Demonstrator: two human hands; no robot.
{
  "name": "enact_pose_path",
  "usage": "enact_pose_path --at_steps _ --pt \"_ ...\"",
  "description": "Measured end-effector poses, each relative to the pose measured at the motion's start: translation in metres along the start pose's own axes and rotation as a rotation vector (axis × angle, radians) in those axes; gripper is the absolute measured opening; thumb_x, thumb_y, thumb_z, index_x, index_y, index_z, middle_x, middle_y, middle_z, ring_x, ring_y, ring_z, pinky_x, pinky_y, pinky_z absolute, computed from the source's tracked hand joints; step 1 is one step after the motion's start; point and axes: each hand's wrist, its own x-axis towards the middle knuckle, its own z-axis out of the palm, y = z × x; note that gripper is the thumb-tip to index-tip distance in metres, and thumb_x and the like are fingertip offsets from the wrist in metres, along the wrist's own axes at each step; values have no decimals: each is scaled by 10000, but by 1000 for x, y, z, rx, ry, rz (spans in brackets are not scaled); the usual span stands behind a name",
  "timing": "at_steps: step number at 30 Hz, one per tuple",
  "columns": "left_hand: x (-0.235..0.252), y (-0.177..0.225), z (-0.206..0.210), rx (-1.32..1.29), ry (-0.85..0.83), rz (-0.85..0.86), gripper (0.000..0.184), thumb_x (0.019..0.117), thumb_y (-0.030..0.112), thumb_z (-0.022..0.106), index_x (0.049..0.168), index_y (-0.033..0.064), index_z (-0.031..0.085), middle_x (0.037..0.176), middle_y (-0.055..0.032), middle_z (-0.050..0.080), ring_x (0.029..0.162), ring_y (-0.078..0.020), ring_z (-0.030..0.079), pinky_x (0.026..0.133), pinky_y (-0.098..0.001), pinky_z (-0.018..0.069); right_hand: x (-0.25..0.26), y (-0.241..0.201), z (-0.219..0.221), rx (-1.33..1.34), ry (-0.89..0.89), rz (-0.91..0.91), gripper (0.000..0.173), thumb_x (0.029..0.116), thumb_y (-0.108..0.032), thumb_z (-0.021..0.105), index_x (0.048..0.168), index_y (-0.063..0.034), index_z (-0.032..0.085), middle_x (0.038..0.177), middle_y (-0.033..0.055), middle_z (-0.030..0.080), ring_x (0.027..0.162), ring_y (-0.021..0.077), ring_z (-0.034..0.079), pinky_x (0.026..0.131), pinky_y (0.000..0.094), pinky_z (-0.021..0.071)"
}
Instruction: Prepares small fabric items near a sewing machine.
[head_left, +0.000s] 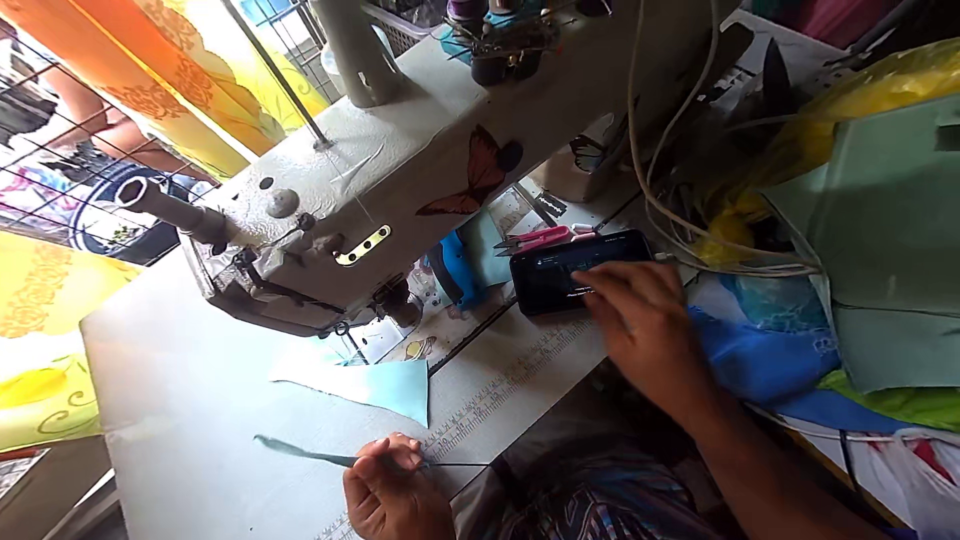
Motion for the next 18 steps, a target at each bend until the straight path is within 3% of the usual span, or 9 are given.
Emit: enact_pose_path --at_steps 7,11,18 --pt "0 -1 -3 -4 -15 -1 279 1097 245 438 973 158 672 744 87 711 685 -26 698 687 -183 587 18 10 10 -163 -104 23 377 964 -41 576 1256 -217 739 1478 238 515 1422 550 343 1038 726 333" --pt "1 -2 -5 -29 -22 0 277 1092 247 452 971 150 682 746 75 716 688 -31 702 687 -188 591 27 10 20 -176 -150 25 389 955 -34 597 1262 -232 732 1529 234 466 1455 557 284 1057 753 288" --pt "1 -1 -6 -49 -43 -3 274 1087 253 467 976 139 690 748 61 721 696 -42 708 687 -196 596 33 9 24 -189 -175 32 358 956 -14 598 1225 -200 746 1518 255 469 1460 556 276 1066 748 271"
